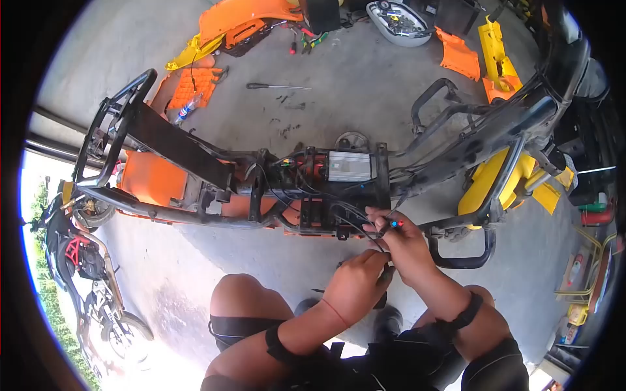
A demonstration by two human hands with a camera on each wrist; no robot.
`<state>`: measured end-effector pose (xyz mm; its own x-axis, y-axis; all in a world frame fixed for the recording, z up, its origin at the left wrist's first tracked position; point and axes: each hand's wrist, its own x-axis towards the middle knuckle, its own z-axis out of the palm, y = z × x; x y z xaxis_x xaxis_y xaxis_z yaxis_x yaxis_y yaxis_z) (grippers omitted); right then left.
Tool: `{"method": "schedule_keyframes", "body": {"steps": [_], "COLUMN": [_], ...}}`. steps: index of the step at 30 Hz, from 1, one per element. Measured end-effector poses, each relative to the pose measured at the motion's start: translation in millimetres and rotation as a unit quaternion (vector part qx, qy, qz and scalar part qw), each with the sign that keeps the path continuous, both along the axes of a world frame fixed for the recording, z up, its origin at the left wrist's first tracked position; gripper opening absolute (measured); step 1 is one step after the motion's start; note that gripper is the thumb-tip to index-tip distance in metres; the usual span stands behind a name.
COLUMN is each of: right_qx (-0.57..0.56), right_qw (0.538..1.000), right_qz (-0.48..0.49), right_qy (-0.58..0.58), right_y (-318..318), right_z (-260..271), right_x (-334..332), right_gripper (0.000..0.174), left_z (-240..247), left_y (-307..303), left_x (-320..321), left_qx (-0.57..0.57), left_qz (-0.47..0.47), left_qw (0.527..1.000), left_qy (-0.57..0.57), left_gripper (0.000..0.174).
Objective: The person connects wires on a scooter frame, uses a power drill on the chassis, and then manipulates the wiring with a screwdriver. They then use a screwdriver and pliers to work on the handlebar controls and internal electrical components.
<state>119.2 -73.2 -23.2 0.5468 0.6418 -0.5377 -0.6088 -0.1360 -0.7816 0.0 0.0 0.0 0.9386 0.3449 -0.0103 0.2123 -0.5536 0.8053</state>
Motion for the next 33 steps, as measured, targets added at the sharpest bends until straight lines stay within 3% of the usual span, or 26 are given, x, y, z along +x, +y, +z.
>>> {"method": "schedule_keyframes", "body": {"steps": [8, 15, 17, 24, 29, 33], "right_qx": [0.045, 0.041, 0.002, 0.006, -0.01, -0.01], "right_qw": [0.994, 0.996, 0.996, 0.998, 0.997, 0.998], "right_qz": [-0.084, -0.069, -0.061, -0.052, -0.013, -0.01], "right_qy": [0.058, 0.034, 0.059, -0.028, -0.079, -0.067], "right_y": [16, 0, -5, -6, -6, -8], "right_z": [0, -3, -1, -10, 0, -4], "right_x": [-3, 0, 2, -2, -1, -4], "right_gripper": [0.025, 0.025, 0.024, 0.019, 0.02, 0.022], "left_z": [5, 1, -2, -3, 16, 5], "left_y": [13, 2, -2, 8, 19, 24], "left_x": [12, 14, 14, 15, 15, 11], "left_qx": [0.001, 0.005, -0.06, -0.062, 0.082, 0.052], "left_qz": [0.024, 0.025, 0.041, 0.045, 0.054, 0.064], "left_qw": [1.0, 1.0, 0.997, 0.996, 0.993, 0.996], "left_qy": [-0.003, -0.004, 0.009, 0.055, 0.061, 0.035], "left_gripper": [0.026, 0.035, 0.035, 0.025, 0.017, 0.017]}}
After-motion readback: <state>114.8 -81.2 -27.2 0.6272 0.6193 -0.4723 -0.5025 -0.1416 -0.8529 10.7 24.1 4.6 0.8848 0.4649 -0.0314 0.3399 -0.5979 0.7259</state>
